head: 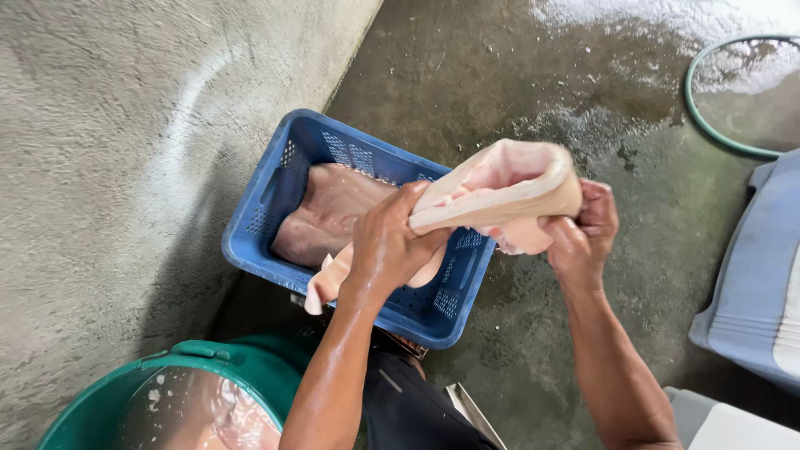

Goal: The person washes large pieces of raw meat by hand in a green bucket of water, then places the cleaned pieces into a blue basket. The person repeats this process for several pieces, rinsing and transferring them one at a time.

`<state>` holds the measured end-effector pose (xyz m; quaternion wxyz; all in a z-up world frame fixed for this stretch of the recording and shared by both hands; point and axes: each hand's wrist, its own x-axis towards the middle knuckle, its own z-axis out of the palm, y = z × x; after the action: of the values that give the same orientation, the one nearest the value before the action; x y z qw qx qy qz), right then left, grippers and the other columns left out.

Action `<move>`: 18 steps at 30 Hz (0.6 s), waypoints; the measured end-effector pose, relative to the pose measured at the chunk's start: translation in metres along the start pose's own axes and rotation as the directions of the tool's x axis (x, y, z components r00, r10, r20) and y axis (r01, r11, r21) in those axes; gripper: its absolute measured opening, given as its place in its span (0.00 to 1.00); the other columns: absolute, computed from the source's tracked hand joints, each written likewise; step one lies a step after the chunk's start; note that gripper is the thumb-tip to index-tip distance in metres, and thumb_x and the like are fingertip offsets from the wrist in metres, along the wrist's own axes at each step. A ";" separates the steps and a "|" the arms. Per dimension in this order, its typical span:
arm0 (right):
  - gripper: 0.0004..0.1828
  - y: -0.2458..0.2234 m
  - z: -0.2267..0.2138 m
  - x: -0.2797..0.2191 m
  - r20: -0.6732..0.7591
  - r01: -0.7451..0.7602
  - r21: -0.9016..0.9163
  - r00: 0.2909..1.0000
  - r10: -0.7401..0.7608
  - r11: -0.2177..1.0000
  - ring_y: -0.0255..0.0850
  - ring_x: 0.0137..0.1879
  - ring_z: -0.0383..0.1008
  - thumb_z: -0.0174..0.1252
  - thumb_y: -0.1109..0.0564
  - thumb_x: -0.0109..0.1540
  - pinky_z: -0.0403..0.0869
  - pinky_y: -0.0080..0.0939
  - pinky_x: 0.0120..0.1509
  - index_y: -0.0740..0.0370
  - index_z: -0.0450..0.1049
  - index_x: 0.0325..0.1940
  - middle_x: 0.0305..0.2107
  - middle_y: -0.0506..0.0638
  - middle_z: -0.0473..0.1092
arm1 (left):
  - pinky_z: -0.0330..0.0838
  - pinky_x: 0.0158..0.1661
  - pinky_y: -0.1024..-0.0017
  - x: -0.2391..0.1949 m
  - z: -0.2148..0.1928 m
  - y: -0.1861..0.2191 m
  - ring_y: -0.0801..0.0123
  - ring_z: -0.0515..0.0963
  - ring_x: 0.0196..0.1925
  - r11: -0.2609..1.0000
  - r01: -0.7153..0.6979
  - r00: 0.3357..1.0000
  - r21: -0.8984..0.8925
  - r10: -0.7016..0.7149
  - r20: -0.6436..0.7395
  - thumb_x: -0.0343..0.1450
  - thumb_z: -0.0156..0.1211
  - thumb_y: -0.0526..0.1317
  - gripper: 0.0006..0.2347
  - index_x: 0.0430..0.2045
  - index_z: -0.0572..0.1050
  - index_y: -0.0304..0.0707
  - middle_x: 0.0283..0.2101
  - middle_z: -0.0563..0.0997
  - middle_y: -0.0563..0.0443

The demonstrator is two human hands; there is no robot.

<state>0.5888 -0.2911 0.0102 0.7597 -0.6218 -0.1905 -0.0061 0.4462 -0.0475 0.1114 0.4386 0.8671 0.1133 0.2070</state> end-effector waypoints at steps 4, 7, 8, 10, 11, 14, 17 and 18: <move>0.24 0.030 0.012 -0.026 0.073 -0.156 -0.098 0.984 0.163 0.983 0.33 0.44 0.75 0.55 0.73 0.52 0.75 0.34 0.50 0.68 0.68 0.53 0.40 0.51 0.73 | 0.76 0.42 0.59 -0.032 0.006 -0.037 0.47 0.84 0.41 0.995 0.092 0.996 0.047 -0.092 0.003 0.60 0.76 0.40 0.22 0.46 0.77 0.36 0.38 0.84 0.39; 0.24 0.050 0.032 -0.027 0.140 -0.236 -0.118 0.958 0.252 0.965 0.32 0.45 0.73 0.59 0.71 0.53 0.74 0.33 0.51 0.68 0.68 0.53 0.40 0.49 0.73 | 0.79 0.42 0.65 -0.047 0.013 -0.071 0.58 0.88 0.42 0.916 0.312 0.950 -0.251 -0.302 0.079 0.62 0.71 0.37 0.18 0.45 0.78 0.36 0.39 0.86 0.42; 0.24 0.056 0.040 -0.024 0.168 -0.250 -0.129 0.948 0.270 0.960 0.32 0.45 0.73 0.60 0.70 0.53 0.74 0.33 0.50 0.68 0.69 0.53 0.40 0.48 0.73 | 0.79 0.43 0.66 -0.048 0.017 -0.084 0.58 0.87 0.42 0.905 0.315 0.948 -0.285 -0.315 0.047 0.62 0.70 0.36 0.17 0.44 0.77 0.35 0.40 0.86 0.42; 0.23 0.067 0.057 -0.011 0.200 -0.249 -0.185 0.937 0.285 0.951 0.31 0.44 0.72 0.60 0.69 0.53 0.72 0.32 0.49 0.67 0.70 0.52 0.39 0.48 0.73 | 0.79 0.45 0.67 -0.047 0.026 -0.109 0.59 0.86 0.44 0.880 0.309 0.940 -0.360 -0.340 -0.024 0.63 0.69 0.35 0.16 0.43 0.77 0.33 0.42 0.85 0.41; 0.22 0.072 0.064 -0.005 0.212 -0.250 -0.216 0.932 0.295 0.944 0.31 0.43 0.71 0.59 0.68 0.53 0.72 0.31 0.48 0.67 0.71 0.52 0.39 0.47 0.73 | 0.79 0.45 0.67 -0.048 0.030 -0.122 0.61 0.86 0.44 0.875 0.343 0.926 -0.340 -0.376 -0.035 0.63 0.70 0.37 0.17 0.44 0.76 0.33 0.42 0.85 0.41; 0.21 0.091 0.086 0.011 0.177 -0.312 -0.403 0.896 0.408 0.860 0.30 0.37 0.70 0.59 0.67 0.52 0.70 0.32 0.39 0.66 0.73 0.50 0.32 0.47 0.72 | 0.78 0.45 0.67 -0.049 0.040 -0.161 0.63 0.85 0.44 0.865 0.411 0.896 -0.289 -0.441 -0.045 0.64 0.72 0.40 0.19 0.46 0.75 0.34 0.43 0.85 0.42; 0.21 0.123 0.107 0.011 0.244 -0.281 -0.486 0.866 0.438 0.827 0.31 0.35 0.67 0.60 0.65 0.52 0.68 0.34 0.37 0.67 0.75 0.50 0.30 0.47 0.70 | 0.78 0.46 0.66 -0.062 0.044 -0.203 0.61 0.86 0.45 0.830 0.491 0.866 -0.263 -0.497 0.048 0.64 0.71 0.43 0.21 0.47 0.75 0.31 0.42 0.86 0.40; 0.21 0.134 0.106 0.006 0.279 -0.259 -0.524 0.848 0.451 0.812 0.32 0.34 0.68 0.60 0.64 0.52 0.69 0.34 0.37 0.67 0.75 0.50 0.30 0.47 0.70 | 0.78 0.46 0.66 -0.069 0.045 -0.215 0.60 0.86 0.45 0.783 0.567 0.821 -0.255 -0.561 0.104 0.64 0.71 0.45 0.23 0.48 0.74 0.30 0.42 0.86 0.39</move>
<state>0.5978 -0.1584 -0.0979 0.5206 -0.7989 -0.2087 0.2173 0.4021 0.0211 -0.1043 0.5972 0.7266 0.3324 0.0704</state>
